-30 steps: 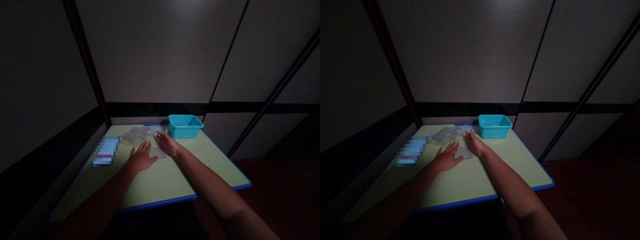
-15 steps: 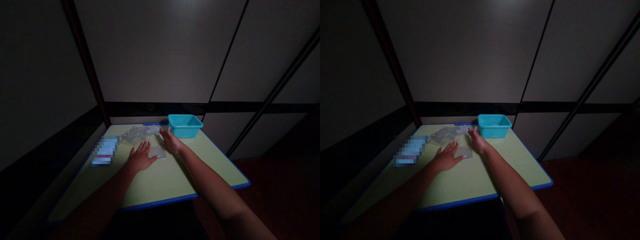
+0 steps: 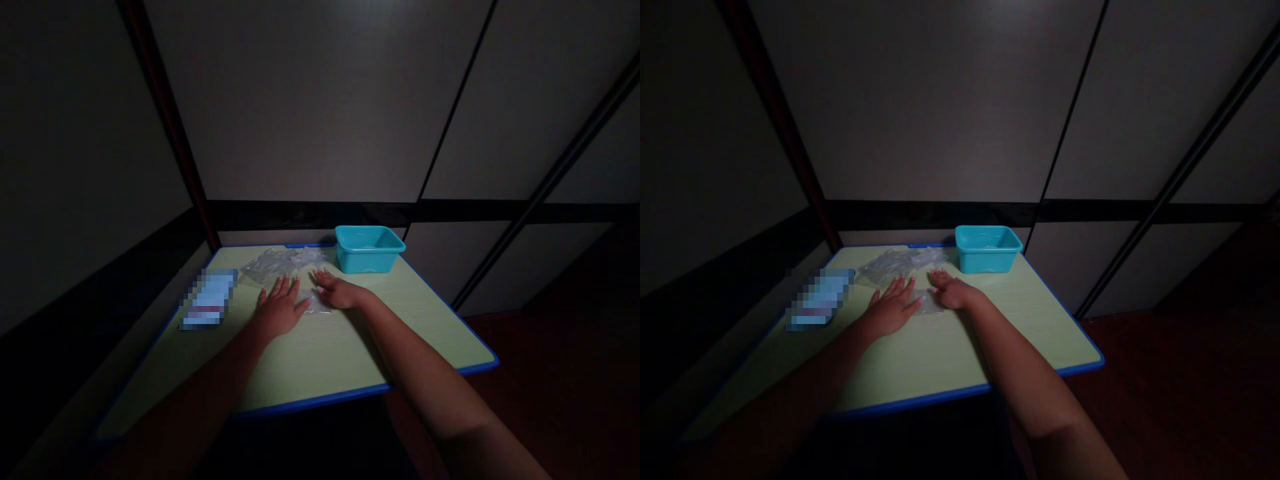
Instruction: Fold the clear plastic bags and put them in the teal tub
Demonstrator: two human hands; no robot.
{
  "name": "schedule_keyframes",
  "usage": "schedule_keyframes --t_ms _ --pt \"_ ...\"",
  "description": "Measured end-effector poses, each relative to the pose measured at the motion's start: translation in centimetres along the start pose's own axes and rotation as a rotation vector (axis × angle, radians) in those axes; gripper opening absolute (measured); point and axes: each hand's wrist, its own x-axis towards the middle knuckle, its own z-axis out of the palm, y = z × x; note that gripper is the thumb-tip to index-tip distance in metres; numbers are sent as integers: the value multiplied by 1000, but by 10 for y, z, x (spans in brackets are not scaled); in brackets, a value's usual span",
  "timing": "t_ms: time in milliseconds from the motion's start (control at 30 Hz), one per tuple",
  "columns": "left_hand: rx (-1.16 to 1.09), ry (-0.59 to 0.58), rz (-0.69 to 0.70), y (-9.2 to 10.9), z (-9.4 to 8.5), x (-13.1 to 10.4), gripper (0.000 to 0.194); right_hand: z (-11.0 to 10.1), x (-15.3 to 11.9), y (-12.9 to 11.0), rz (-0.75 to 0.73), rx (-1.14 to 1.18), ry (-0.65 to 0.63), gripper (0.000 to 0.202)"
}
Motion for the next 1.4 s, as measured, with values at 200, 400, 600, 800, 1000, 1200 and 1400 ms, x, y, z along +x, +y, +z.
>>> schedule_keyframes --t_ms 200,400,600,800,1000,1200,1400 --pt "-10 18 -36 -4 -3 2 60 -8 -9 -11 48 -78 -59 70" --pt "-17 22 -96 -12 -7 4 58 -17 -20 -24 67 -165 -151 86" --pt "-1 -34 -78 -16 -3 5 67 -18 -22 -29 93 -229 -200 86" --pt "4 -67 -37 -16 -5 4 77 -17 -22 -29 115 -255 -242 90" --pt "18 -106 -28 -19 -9 2 87 -18 -23 -30 118 -299 -290 93" --pt "9 -163 -38 -21 -13 1 91 -17 -21 -27 133 -302 -319 96" --pt "-10 -85 45 -13 -17 -1 79 -16 -21 -26 143 -301 -314 98"
